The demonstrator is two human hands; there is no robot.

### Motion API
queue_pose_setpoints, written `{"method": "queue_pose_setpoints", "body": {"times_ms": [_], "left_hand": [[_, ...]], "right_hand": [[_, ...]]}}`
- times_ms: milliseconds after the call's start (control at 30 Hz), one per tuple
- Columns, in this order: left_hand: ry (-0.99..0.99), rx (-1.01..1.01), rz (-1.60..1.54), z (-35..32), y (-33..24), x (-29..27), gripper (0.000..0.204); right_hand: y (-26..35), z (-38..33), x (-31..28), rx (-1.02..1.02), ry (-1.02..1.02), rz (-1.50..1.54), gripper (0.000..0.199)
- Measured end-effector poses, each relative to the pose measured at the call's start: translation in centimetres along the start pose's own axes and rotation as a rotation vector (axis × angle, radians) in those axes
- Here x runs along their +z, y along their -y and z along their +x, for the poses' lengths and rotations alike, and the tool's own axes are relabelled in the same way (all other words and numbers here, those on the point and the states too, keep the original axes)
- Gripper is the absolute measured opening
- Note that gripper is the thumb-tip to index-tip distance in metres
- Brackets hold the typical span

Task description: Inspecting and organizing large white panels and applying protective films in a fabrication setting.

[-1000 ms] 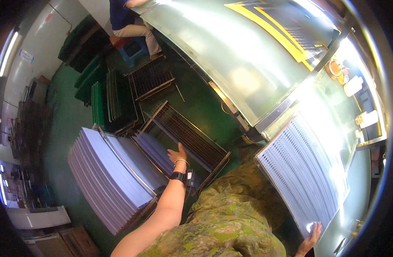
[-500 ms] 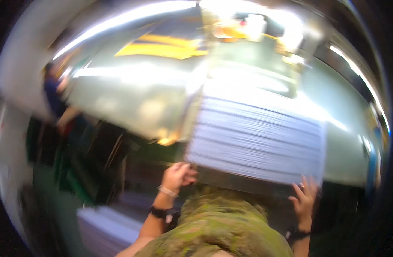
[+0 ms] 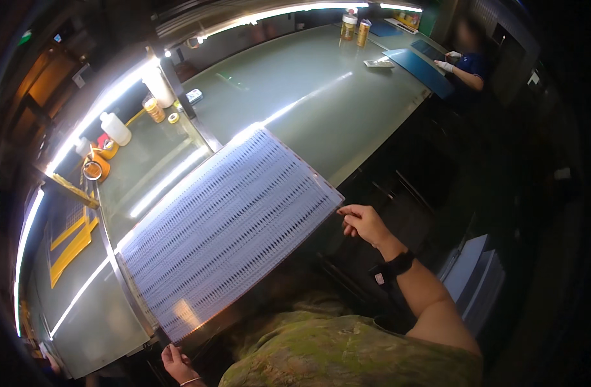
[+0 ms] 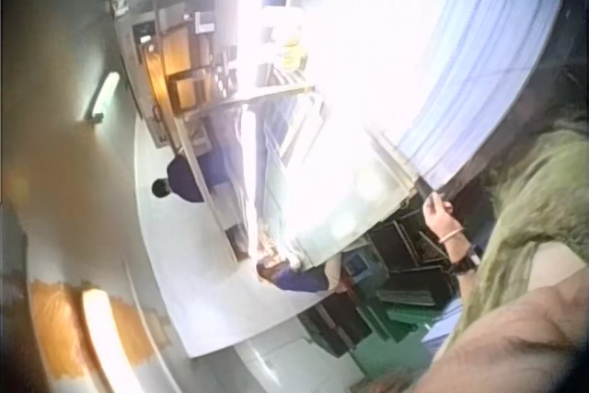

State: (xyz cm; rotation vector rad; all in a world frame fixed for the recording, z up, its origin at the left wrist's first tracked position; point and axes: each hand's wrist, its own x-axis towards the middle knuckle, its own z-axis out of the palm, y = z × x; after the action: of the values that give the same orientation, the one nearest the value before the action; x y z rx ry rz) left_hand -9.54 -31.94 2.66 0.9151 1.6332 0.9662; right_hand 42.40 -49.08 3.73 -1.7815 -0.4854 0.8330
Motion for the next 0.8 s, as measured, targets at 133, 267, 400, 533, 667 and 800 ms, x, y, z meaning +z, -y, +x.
{"method": "queue_pose_setpoints", "body": {"times_ms": [133, 267, 400, 533, 667, 800], "left_hand": [[-0.024, 0.073, -0.007, -0.7, -0.9, 1.6, 0.020], [-0.036, 0.108, 0.013, -0.9, -1.2, 2.5, 0.026], [-0.046, 0.172, 0.070, 0.5, 0.4, 2.4, 0.025], [-0.113, 0.173, 0.006, 1.3, 1.5, 1.8, 0.017], [-0.083, 0.144, 0.029, 1.8, 1.6, 1.8, 0.023], [-0.101, 0.165, 0.052, 1.3, 1.3, 1.3, 0.024]], "right_hand": [[1.6, 1.7, -0.2, -0.088, -0.042, 0.085, 0.010], [1.7, 3.3, -0.6, -0.145, -0.132, -0.164, 0.005], [0.8, 4.4, -0.6, -0.360, -0.251, -0.399, 0.011], [0.1, 4.9, -0.1, -0.428, -0.258, -0.450, 0.013], [0.3, 4.5, -0.1, -0.416, -0.268, -0.472, 0.014], [0.3, 4.8, 0.5, -0.326, -0.210, -0.384, 0.014]]}}
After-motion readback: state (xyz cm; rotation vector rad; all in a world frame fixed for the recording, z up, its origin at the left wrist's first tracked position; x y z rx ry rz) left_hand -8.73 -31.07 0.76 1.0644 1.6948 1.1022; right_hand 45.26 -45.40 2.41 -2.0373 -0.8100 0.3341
